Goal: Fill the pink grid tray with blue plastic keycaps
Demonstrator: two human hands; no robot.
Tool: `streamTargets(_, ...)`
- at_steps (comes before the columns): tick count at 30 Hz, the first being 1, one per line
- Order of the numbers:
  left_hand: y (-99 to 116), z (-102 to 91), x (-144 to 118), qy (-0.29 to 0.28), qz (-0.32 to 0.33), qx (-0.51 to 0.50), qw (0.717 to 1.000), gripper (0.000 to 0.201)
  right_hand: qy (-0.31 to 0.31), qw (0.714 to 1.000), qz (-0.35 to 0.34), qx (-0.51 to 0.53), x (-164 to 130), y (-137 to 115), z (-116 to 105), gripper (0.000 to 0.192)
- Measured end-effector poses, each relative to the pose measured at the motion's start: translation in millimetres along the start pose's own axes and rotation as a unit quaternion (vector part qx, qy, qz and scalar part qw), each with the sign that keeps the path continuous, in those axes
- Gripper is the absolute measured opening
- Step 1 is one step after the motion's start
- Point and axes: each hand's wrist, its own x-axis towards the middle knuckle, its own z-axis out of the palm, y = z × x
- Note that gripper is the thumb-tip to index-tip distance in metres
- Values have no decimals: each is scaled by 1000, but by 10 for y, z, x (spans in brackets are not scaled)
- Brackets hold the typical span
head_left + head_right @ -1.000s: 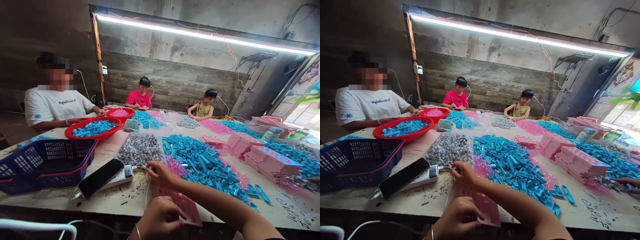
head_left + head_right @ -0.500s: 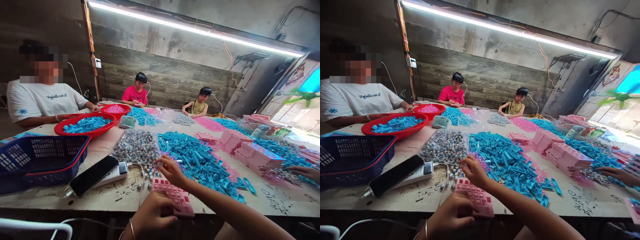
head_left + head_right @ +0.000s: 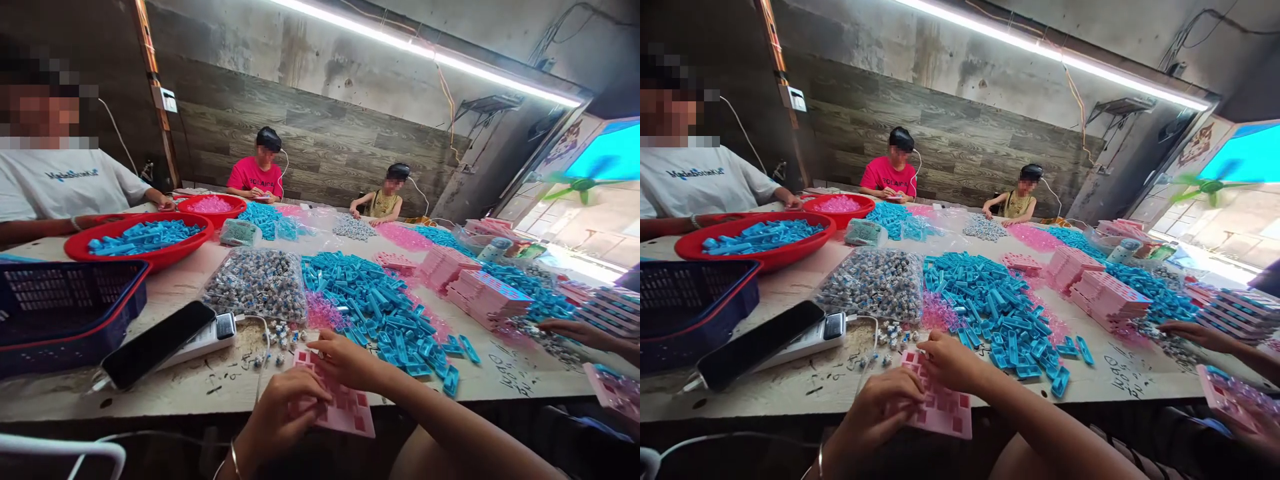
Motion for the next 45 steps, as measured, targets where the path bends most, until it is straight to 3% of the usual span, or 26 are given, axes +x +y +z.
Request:
streamTargets(3,-75,78,-12,120,6,90,989,14,-4,1000,6,23,15,12,-47,25)
streamTargets(5,-116,134,-8,141,1,159,977,15,-9,999,15,43,18,29,-73,25)
streamTargets(13,-137,274,9,149,-29,262,953,19,29,996,15,85,17,62,5,18)
streamTargets(29,-135,317,16,147,-48,259,953,19,40,988,22,146,16,158,71,24)
streamTargets(35,-166,273,12,135,-6,277,951,19,60,985,23,158,17,190,53,26)
streamTargets(41,-242,276,4,142,7,278,950,17,42,980,35,193,14,165,-4,16)
streamTargets(45,-218,273,6,140,10,284,949,16,27,983,22,182,8,100,-48,21)
